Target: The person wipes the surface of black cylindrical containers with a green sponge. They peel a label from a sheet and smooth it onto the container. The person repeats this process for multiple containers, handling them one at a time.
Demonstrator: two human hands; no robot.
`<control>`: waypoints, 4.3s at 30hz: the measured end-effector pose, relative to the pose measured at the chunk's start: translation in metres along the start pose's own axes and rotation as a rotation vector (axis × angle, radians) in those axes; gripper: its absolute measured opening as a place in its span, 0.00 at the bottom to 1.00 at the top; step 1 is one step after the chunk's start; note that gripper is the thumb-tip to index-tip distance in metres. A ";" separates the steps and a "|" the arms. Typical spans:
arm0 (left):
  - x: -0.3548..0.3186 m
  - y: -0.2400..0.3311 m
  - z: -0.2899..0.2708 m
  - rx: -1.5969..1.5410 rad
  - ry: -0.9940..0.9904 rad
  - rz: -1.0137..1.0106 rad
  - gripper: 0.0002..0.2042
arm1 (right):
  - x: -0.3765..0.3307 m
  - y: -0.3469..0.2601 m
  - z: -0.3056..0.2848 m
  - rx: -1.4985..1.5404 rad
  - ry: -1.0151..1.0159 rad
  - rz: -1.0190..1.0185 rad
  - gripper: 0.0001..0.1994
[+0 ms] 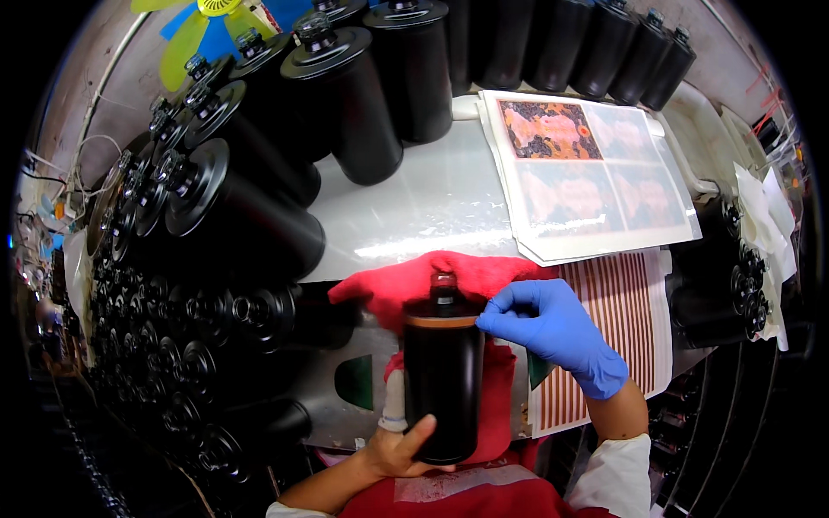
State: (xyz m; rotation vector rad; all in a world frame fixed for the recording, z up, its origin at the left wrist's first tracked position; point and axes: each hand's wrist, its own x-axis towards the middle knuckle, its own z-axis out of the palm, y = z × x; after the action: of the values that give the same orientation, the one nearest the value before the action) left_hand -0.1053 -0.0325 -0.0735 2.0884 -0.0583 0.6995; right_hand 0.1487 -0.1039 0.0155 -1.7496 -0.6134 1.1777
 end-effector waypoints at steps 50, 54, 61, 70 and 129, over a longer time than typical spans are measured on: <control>0.128 -0.010 -0.007 -0.409 0.375 -0.550 0.33 | -0.021 0.033 0.021 0.182 -0.103 -0.028 0.08; 0.135 0.000 -0.010 -0.960 0.569 -0.617 0.31 | -0.022 0.031 0.020 0.181 -0.110 -0.009 0.08; 0.128 -0.012 -0.009 -0.471 0.366 -0.568 0.33 | -0.020 0.032 0.020 0.207 -0.125 -0.006 0.08; 0.133 -0.005 -0.009 -0.908 0.531 -0.611 0.34 | -0.019 0.032 0.021 0.229 -0.148 0.012 0.09; 0.034 0.074 0.011 0.660 -0.256 -0.133 0.57 | -0.050 -0.012 0.048 -0.165 0.521 -0.431 0.16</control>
State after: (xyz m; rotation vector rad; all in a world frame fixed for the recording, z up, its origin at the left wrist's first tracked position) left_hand -0.0937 -0.0774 -0.0052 2.7750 0.1931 0.3913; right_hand 0.0850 -0.1184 0.0421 -1.8416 -0.7289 0.3612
